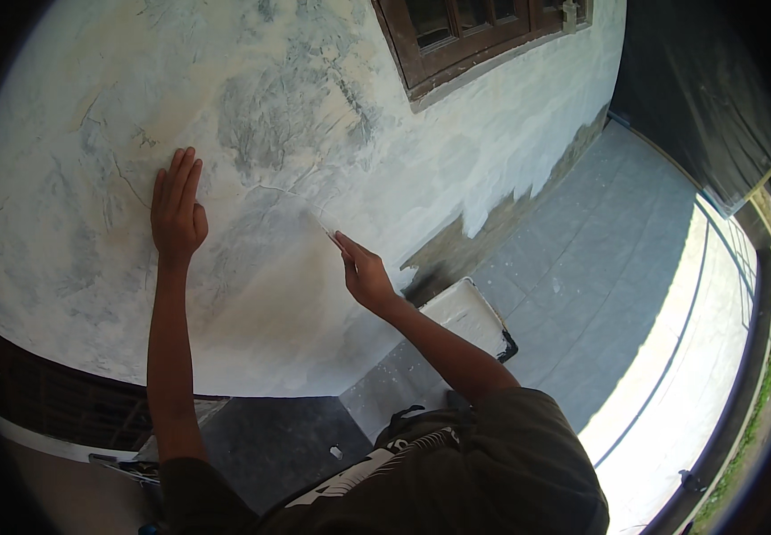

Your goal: Applying putty or spackle to cracks in an exterior wall using a putty knife.

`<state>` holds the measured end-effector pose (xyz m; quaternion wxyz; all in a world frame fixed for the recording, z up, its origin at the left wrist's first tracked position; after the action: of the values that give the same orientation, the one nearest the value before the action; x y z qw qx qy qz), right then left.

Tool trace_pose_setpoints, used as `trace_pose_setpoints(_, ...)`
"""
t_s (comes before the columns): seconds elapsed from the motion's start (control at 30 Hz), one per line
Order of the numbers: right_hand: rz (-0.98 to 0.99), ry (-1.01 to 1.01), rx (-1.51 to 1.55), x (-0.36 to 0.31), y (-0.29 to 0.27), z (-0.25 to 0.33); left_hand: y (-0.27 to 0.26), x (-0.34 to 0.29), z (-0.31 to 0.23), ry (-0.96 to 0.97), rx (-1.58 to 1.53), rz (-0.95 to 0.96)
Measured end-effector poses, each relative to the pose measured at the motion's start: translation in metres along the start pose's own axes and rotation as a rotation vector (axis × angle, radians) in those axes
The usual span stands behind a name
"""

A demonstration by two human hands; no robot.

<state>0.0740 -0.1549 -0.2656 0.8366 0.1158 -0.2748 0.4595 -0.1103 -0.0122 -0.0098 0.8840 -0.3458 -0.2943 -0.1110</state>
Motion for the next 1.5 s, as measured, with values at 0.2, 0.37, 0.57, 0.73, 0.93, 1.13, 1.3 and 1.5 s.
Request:
trace_pose_setpoints(0.2, -0.402, -0.152, -0.104, 0.14, -0.064, 0.031, 0.001, -0.002, 0.002, 0.009, 0.008, -0.011)
trace_pose_setpoints(0.37, -0.546, -0.371, -0.231, 0.191, -0.073, 0.029, 0.001, 0.0, -0.001, 0.004, -0.003, -0.011)
trace_pose_setpoints(0.57, -0.427, -0.437, -0.357, 0.157, -0.026, 0.028, 0.0, 0.001, 0.0, 0.008, 0.007, -0.022)
trace_pose_setpoints(0.73, -0.136, -0.309, -0.137, 0.079, 0.018, 0.019, 0.001, -0.002, 0.003, 0.005, 0.003, -0.016)
trace_pose_setpoints(0.93, -0.304, -0.053, 0.127, 0.083, -0.024, 0.018, -0.001, -0.002, 0.003, 0.003, -0.009, -0.017)
trace_pose_setpoints(1.13, -0.385, -0.488, -0.545, 0.185, -0.033, 0.023, 0.001, 0.001, -0.002, 0.006, -0.017, -0.023)
trace_pose_setpoints(1.3, -0.142, -0.437, -0.515, 0.118, 0.002, -0.012, 0.0, -0.003, -0.001, -0.001, -0.019, -0.012)
trace_pose_setpoints(1.5, 0.498, -0.008, -0.125, -0.058, 0.005, -0.06, 0.002, -0.003, 0.002, -0.001, 0.002, -0.03)
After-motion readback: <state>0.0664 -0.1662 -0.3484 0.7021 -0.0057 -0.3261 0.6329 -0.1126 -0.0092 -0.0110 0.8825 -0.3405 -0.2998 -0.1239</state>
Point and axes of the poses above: each hand's wrist, its own x-axis towards the middle knuckle, its own y-axis out of the palm, z = x × y, the point moved 1 cm from there along x, towards the middle knuckle, and after that the axes turned 3 degrees about z, right-handed, at the moved point
